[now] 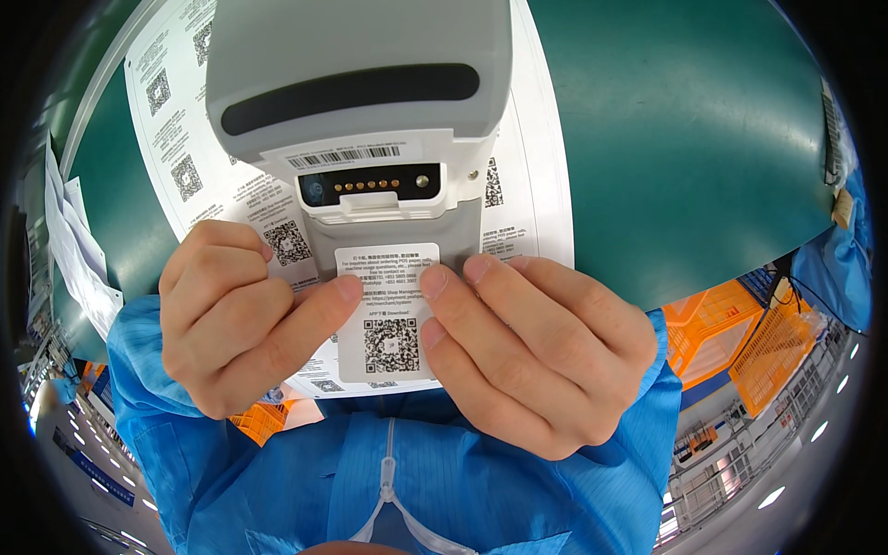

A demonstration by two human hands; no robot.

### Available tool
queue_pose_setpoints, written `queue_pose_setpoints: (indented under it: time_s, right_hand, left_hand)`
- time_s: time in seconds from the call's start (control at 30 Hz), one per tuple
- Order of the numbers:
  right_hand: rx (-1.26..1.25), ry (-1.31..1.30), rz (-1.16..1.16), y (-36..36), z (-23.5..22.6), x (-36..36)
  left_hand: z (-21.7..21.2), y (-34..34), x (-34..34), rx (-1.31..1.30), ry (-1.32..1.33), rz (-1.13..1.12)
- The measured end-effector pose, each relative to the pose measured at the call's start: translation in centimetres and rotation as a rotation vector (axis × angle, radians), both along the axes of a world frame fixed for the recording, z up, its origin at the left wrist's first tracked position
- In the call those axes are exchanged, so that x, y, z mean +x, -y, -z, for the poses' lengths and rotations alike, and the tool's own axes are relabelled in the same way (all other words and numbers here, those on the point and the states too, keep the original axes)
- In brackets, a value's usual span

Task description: The person applies adhesive product labels to the rear of handheld electronic terminals by hand, then places the labeled terminals into sorted orange crates.

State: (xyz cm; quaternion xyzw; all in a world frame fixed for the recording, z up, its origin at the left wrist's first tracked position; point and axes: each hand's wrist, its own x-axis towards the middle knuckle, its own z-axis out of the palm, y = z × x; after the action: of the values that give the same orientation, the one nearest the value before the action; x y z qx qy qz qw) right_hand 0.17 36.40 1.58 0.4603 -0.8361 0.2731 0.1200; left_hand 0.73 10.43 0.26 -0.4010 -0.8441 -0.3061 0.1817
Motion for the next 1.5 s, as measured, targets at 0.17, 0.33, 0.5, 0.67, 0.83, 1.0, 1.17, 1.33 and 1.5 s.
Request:
queue_pose_setpoints:
  time_s: [0.17, 0.33, 0.5, 0.67, 0.83, 1.0, 1.17, 1.33, 1.5]
  right_hand:
    - [0.004, -0.006, 0.001, 0.03, 0.01, -0.02]
    - [0.009, -0.010, 0.004, 0.05, 0.07, -0.02]
    - [0.009, -0.006, 0.001, 0.10, 0.04, 0.02]
    - [0.016, 0.000, 0.008, 0.32, 0.08, 0.06]
    - [0.002, -0.010, 0.021, 0.23, 0.08, 0.07]
    - [0.009, 0.000, 0.014, 0.13, -0.01, 0.10]
    - [-0.018, -0.085, 0.063, 0.19, 0.21, 0.17]
    - [0.002, -0.039, 0.029, 0.00, -0.01, 0.22]
    - [0.013, -0.025, 0.008, -0.04, 0.04, 0.03]
  left_hand:
    - [0.00, -0.03, -0.01, 0.004, -0.006, 0.006]
    - [0.04, -0.09, 0.05, 0.007, -0.027, -0.007]
    - [0.18, 0.00, 0.05, 0.006, -0.026, -0.002]
    - [0.03, 0.10, 0.09, 0.000, 0.005, -0.001]
    - [0.00, 0.07, 0.00, 0.007, 0.023, -0.007]
    - [0.04, 0.08, -0.02, 0.013, 0.026, -0.002]
    - [0.11, -0.05, 0.08, 0.015, -0.043, -0.010]
    - [0.05, -0.12, 0.14, 0.025, -0.033, -0.019]
    - [0.00, -0.14, -0.14, 0.013, 0.010, -0.005]
